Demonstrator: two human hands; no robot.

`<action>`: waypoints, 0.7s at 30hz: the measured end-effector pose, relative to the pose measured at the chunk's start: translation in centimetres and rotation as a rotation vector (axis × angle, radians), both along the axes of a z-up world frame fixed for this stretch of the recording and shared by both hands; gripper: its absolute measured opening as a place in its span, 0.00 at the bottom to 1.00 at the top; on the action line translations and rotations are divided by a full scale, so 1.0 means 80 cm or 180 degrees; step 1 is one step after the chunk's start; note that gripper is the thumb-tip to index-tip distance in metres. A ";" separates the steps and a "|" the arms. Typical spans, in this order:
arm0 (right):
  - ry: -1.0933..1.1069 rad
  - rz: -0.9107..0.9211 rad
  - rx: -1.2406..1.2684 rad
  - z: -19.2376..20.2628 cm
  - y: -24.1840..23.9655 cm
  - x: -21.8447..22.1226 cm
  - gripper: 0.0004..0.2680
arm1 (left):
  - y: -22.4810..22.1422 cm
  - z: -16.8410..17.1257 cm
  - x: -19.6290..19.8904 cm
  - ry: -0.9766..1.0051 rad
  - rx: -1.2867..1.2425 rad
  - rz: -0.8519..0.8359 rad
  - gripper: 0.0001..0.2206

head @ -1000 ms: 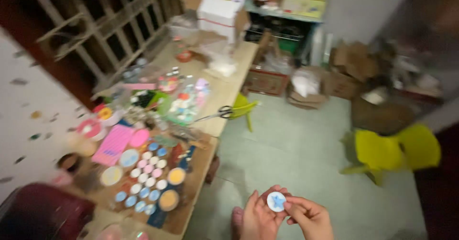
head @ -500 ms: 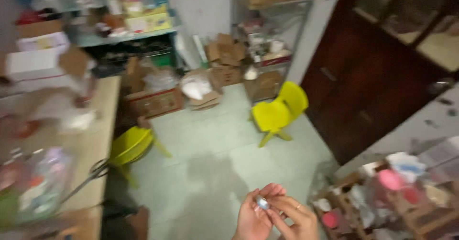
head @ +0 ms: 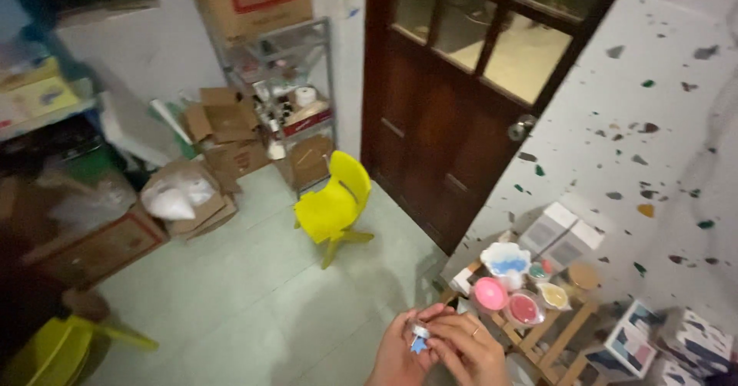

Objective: Attaching small wax star decorations to white wax bases using a heat gun to melt the surface.

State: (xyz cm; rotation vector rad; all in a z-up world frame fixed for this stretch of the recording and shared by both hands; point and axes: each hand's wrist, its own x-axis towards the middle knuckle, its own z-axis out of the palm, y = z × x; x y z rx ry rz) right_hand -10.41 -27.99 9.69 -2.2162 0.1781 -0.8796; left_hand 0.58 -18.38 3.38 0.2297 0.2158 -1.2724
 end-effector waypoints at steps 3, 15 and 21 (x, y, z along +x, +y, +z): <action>0.0131 -0.0632 0.1815 -0.019 -0.027 -0.016 0.07 | -0.023 0.006 0.002 -0.0067 0.0471 -0.0192 0.18; -0.0258 -0.1878 0.3984 -0.084 -0.093 -0.124 0.07 | -0.099 -0.015 -0.026 -0.1162 0.0575 -0.1950 0.21; -0.1940 -0.2621 0.5063 -0.199 -0.187 -0.269 0.08 | -0.185 -0.202 -0.062 -0.0445 -0.0778 -0.2985 0.33</action>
